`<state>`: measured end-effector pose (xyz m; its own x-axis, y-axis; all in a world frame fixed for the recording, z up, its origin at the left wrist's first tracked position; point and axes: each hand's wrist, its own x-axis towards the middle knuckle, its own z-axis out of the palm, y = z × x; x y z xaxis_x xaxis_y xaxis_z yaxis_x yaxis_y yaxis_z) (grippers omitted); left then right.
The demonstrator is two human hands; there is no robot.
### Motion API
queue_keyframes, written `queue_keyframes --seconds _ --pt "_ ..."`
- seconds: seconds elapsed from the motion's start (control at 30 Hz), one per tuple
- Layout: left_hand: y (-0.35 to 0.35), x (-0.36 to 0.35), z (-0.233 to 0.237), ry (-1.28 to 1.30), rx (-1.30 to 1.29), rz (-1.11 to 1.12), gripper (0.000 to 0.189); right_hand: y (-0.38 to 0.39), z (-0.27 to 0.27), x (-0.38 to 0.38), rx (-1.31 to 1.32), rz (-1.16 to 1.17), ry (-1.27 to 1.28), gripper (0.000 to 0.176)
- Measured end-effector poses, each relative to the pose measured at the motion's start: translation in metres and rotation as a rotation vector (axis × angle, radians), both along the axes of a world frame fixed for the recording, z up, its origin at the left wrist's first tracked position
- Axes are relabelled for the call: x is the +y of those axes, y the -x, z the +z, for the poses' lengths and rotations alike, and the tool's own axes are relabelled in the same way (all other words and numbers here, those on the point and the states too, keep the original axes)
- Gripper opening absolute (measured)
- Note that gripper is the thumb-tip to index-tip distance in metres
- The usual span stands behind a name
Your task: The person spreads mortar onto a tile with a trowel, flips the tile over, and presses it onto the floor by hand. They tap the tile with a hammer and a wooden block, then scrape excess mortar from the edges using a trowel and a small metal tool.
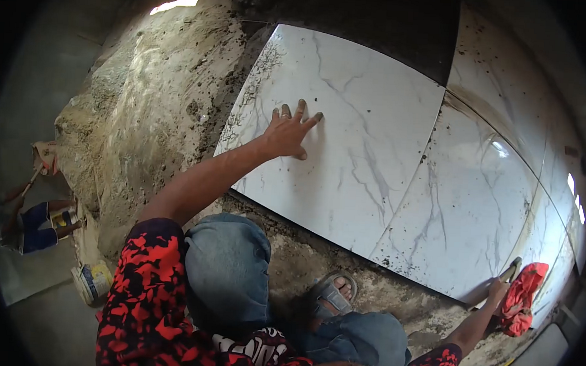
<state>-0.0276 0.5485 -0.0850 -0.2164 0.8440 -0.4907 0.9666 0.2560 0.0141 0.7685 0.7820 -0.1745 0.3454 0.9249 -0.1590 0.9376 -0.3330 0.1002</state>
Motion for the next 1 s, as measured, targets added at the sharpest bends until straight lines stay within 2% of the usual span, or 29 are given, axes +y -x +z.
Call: queue_keyframes --seconds 0.1,0.13,0.2,0.27,0.33,0.4,0.47,0.53,0.6,0.67,0.73,0.8,0.87,1.0 --pt "-0.003 0.001 0.002 -0.010 -0.014 -0.015 0.109 0.000 -0.020 -0.002 0.126 0.070 -0.106 0.069" --pt "-0.002 0.001 0.004 -0.012 -0.019 -0.013 0.108 0.006 -0.036 -0.001 0.159 -0.044 -0.221 0.061" --pt "0.001 -0.001 0.004 -0.025 -0.038 -0.001 0.108 0.045 -0.009 -0.001 0.352 -0.129 -0.183 0.064" --pt "0.001 -0.001 0.002 -0.038 -0.074 -0.024 0.108 0.091 0.007 -0.027 0.760 -0.095 -0.445 0.055" --pt "0.002 -0.003 -0.003 -0.060 -0.044 -0.013 0.107 0.179 0.065 -0.049 1.022 -0.251 -0.452 0.049" --pt "0.001 -0.004 0.000 -0.065 -0.067 -0.034 0.107 0.219 0.073 -0.061 1.358 -0.170 -0.623 0.042" --pt "0.002 -0.002 -0.001 -0.067 -0.067 -0.029 0.107 0.296 0.113 -0.076 1.704 -0.044 -0.667 0.036" --pt "0.003 -0.003 -0.003 -0.079 -0.041 -0.040 0.106 0.339 0.136 -0.067 1.847 0.035 -0.556 0.031" --pt "0.003 -0.005 -0.001 -0.085 -0.066 -0.033 0.107 0.386 0.145 -0.053 1.848 0.305 -0.490 0.029" --pt "0.004 -0.004 0.000 -0.097 -0.086 -0.017 0.107 0.440 0.165 -0.036 1.658 0.406 -0.548 0.019" --pt "0.004 -0.006 -0.002 -0.119 -0.068 -0.023 0.107 0.494 0.199 -0.019 1.412 0.826 -0.539 0.022" --pt "0.003 -0.007 -0.001 -0.121 -0.080 -0.016 0.107 0.536 0.209 0.009 1.347 0.918 -0.567 0.023" --pt "0.002 -0.005 0.001 -0.129 -0.092 -0.006 0.107 0.572 0.221 0.020 1.271 0.859 -0.635 0.022" --pt "0.001 -0.004 -0.001 -0.084 -0.066 -0.013 0.108 0.596 0.175 0.065 1.050 0.836 -0.693 0.022"
